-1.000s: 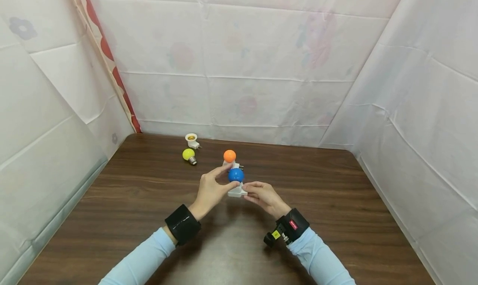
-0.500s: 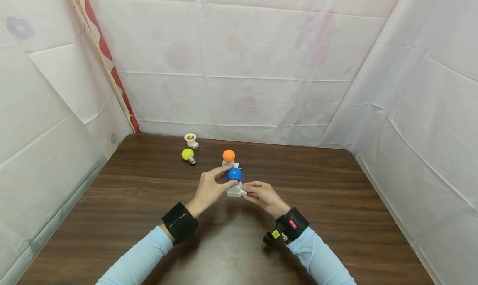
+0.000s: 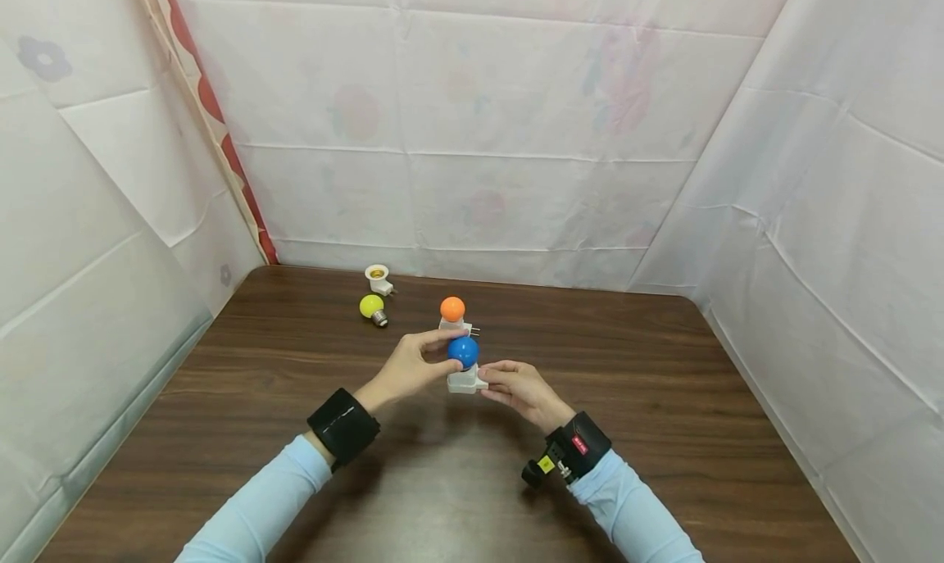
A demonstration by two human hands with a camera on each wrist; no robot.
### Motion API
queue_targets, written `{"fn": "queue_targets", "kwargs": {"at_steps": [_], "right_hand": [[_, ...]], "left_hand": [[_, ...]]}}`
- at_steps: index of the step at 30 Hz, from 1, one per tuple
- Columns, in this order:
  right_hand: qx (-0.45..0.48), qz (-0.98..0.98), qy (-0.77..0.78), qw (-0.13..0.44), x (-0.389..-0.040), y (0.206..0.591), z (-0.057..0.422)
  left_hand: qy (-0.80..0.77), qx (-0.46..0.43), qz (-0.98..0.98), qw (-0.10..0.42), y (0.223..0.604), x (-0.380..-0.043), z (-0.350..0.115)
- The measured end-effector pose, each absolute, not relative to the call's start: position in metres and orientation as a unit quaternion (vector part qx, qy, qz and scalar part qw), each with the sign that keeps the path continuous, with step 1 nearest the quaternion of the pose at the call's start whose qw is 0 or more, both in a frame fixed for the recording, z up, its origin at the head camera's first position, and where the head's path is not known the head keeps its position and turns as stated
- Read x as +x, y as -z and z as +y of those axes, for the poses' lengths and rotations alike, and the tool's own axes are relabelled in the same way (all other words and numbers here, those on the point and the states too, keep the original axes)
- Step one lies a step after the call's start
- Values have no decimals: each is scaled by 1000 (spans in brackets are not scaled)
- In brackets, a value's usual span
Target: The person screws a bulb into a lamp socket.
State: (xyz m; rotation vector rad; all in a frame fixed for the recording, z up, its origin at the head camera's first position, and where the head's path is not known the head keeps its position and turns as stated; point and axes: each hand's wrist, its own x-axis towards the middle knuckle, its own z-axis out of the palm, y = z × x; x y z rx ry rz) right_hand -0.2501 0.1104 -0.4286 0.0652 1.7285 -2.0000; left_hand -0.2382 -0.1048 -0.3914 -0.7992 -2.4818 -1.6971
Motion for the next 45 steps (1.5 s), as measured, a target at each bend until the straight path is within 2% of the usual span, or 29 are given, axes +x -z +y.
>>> {"fn": "queue_targets", "kwargs": {"at_steps": [5,13,17,24,40,45], "right_hand": [[21,634,731,251,-249,428,111],[20,634,732,251,-248,428,112],[25,633,734,246,-249,429,111],[34,631,738,238,-251,431,109],[19,627,741,241,-250,432,108],[18,631,737,242,-251,431,108]], "left_hand": [[554,-259,-791,-12,399,-245,-109],[556,-250,-792,-21,390,-238,-107],[561,-232,-794,4,376,-227,-101],[536,-185,-818,96,396,-232,-95],[528,-196,-820,98,397,-230,-93],[532,-211,-817,73,397,-234,-97]]}}
